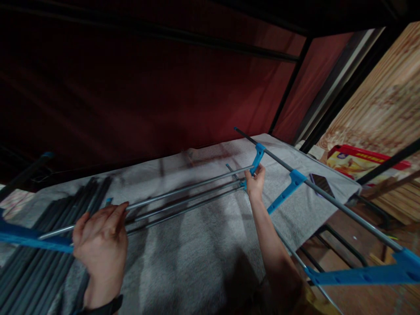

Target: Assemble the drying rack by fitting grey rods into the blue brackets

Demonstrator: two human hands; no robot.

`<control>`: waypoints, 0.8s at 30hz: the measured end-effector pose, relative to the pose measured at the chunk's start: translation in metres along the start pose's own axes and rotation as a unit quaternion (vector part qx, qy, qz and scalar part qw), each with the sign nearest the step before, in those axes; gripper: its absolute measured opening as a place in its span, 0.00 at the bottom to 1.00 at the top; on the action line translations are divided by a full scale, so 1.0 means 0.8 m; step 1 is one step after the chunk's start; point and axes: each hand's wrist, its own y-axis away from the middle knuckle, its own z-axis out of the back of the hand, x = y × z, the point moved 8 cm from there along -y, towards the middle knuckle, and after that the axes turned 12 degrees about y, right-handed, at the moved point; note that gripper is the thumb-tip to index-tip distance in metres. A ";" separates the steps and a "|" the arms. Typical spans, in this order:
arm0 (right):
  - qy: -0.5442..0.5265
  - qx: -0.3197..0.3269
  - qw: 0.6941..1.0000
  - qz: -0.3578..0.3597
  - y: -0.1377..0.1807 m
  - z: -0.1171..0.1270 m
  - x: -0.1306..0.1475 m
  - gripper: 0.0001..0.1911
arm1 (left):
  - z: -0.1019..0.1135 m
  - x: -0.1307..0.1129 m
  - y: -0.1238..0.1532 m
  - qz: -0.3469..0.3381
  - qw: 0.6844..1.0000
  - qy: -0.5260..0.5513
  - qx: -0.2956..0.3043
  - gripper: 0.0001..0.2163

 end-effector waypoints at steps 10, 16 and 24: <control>0.014 -0.002 1.000 0.005 0.001 0.001 0.001 0.28 | 0.000 -0.001 0.001 -0.008 1.000 -0.013 -0.006 0.12; 0.044 -0.002 0.999 0.027 0.003 0.003 0.010 0.27 | 0.001 -0.003 -0.001 -0.010 1.000 -0.018 -0.007 0.13; 0.076 -0.003 0.996 0.042 0.003 0.007 0.016 0.25 | 0.003 -0.004 -0.003 0.008 1.000 0.008 -0.007 0.13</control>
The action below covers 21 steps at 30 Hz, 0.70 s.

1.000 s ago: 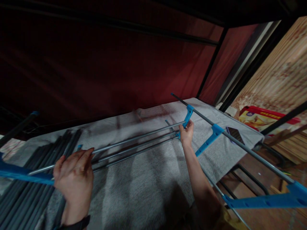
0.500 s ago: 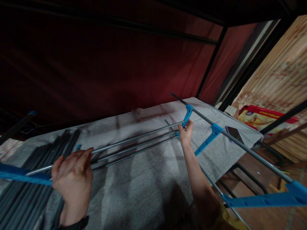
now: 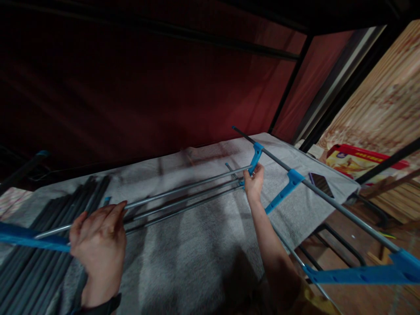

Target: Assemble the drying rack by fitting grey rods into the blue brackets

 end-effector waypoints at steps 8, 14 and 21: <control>0.011 -0.003 1.000 0.009 0.000 -0.002 0.004 0.23 | -0.006 0.011 0.003 -0.011 0.999 -0.033 0.007 0.13; -0.037 0.005 0.999 -0.010 0.004 -0.007 0.001 0.28 | 0.003 -0.001 0.007 0.014 0.999 0.022 0.031 0.15; -0.052 0.028 0.998 -0.037 -0.003 -0.010 -0.016 0.22 | 0.065 0.055 0.047 0.180 0.971 -0.019 -0.156 0.16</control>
